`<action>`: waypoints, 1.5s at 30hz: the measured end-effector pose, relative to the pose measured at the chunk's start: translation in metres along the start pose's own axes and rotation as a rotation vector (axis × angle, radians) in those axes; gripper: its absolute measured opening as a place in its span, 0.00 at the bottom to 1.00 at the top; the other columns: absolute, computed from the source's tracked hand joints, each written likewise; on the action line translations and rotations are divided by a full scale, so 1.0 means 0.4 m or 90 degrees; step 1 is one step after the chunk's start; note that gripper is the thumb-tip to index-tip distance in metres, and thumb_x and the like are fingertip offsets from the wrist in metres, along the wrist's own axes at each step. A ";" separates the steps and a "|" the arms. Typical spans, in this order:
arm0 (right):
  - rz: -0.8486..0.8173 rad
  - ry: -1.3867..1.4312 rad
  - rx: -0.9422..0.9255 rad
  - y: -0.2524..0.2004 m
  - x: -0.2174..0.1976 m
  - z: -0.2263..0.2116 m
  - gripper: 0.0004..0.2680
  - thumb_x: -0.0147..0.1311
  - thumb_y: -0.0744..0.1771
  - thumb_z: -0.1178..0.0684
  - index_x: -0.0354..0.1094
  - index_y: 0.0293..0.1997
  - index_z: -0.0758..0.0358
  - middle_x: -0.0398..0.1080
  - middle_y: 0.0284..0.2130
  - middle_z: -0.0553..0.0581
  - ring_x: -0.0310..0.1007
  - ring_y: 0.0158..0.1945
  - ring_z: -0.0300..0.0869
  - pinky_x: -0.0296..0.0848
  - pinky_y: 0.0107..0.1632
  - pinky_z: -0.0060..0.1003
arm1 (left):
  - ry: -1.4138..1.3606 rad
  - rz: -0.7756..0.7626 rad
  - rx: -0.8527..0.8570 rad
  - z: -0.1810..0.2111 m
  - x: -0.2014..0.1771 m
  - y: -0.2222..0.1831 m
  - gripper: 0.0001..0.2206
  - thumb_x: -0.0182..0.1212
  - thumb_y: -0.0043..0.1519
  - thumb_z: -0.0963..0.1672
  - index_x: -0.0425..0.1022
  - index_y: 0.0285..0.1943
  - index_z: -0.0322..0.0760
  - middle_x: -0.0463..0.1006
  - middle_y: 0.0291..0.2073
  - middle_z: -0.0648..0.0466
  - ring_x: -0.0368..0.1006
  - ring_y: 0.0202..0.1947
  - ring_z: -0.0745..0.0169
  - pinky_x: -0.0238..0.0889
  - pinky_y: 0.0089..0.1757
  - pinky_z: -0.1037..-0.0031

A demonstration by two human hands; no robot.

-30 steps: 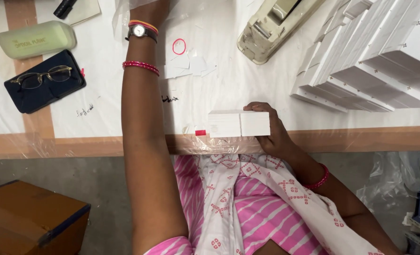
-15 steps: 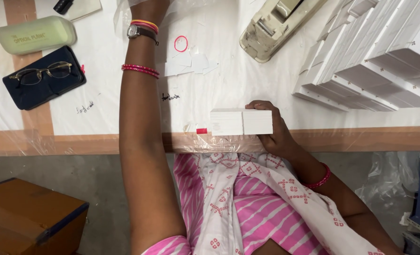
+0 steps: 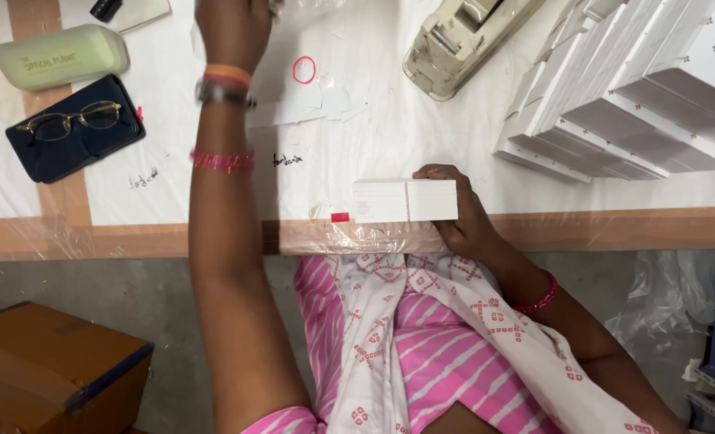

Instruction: The person assembles cardboard packaging by folding precut white paper sheets and securing them with adhesive strips.

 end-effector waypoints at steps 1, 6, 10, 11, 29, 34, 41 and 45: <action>0.003 0.005 0.005 -0.002 0.000 0.003 0.22 0.48 0.67 0.71 0.49 0.68 0.63 0.62 0.62 0.67 0.68 0.64 0.50 0.69 0.66 0.43 | -0.012 -0.002 -0.008 0.094 -0.022 -0.057 0.07 0.54 0.70 0.39 0.72 0.38 0.29 0.80 0.28 0.53 0.80 0.27 0.66 0.72 0.30 0.75; 0.016 0.029 -0.039 -0.009 -0.004 -0.011 0.20 0.50 0.68 0.69 0.50 0.68 0.61 0.65 0.61 0.67 0.69 0.65 0.52 0.71 0.66 0.45 | 0.034 -0.030 -0.051 0.309 -0.068 -0.396 0.02 0.62 0.67 0.37 0.77 0.43 0.28 0.81 0.31 0.51 0.79 0.30 0.66 0.71 0.34 0.75; 0.021 0.058 -0.124 -0.052 -0.029 -0.088 0.20 0.55 0.68 0.60 0.51 0.67 0.61 0.66 0.59 0.69 0.70 0.64 0.53 0.73 0.63 0.47 | 0.317 0.073 0.133 0.492 -0.050 -0.601 0.04 0.69 0.62 0.39 0.80 0.43 0.35 0.82 0.40 0.49 0.77 0.33 0.58 0.69 0.33 0.70; 0.017 0.087 -0.140 -0.067 -0.036 -0.109 0.21 0.57 0.67 0.57 0.51 0.67 0.61 0.66 0.59 0.69 0.70 0.63 0.53 0.74 0.62 0.47 | 0.380 0.048 0.176 0.522 -0.020 -0.644 0.06 0.71 0.58 0.40 0.81 0.42 0.38 0.81 0.37 0.50 0.76 0.31 0.56 0.67 0.31 0.69; 0.187 0.206 0.320 -0.402 -0.112 0.116 0.15 0.62 0.65 0.64 0.64 0.56 0.73 0.75 0.46 0.64 0.79 0.50 0.43 0.80 0.52 0.38 | 0.277 -0.312 0.236 0.479 0.241 -0.568 0.29 0.56 0.67 0.50 0.64 0.75 0.30 0.60 0.76 0.43 0.51 0.77 0.43 0.36 0.72 0.43; 0.193 0.365 0.354 -0.277 -0.093 0.033 0.18 0.58 0.66 0.63 0.56 0.62 0.73 0.74 0.47 0.64 0.77 0.53 0.43 0.78 0.56 0.37 | 0.304 -0.388 0.236 0.408 0.363 -0.632 0.36 0.53 0.63 0.53 0.54 0.77 0.27 0.50 0.77 0.40 0.44 0.78 0.45 0.27 0.70 0.39; 0.174 0.465 0.327 -0.238 -0.061 0.049 0.20 0.57 0.68 0.65 0.52 0.65 0.73 0.72 0.50 0.66 0.76 0.54 0.43 0.76 0.59 0.37 | 0.294 -0.383 0.112 0.366 0.310 -0.700 0.34 0.52 0.59 0.44 0.54 0.78 0.30 0.52 0.78 0.41 0.46 0.79 0.49 0.26 0.72 0.47; 0.179 0.324 0.267 -0.179 -0.053 0.022 0.24 0.58 0.66 0.66 0.47 0.68 0.69 0.72 0.50 0.64 0.76 0.54 0.42 0.78 0.57 0.38 | -0.065 -0.235 0.044 0.423 0.164 -0.632 0.30 0.51 0.68 0.37 0.53 0.82 0.34 0.57 0.81 0.44 0.49 0.83 0.48 0.36 0.78 0.52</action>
Point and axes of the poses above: each hand's wrist, its own y-axis towards the middle knuckle, its own x-axis out of the palm, z = x × y, the point moved 10 cm from there along y, towards the middle knuckle
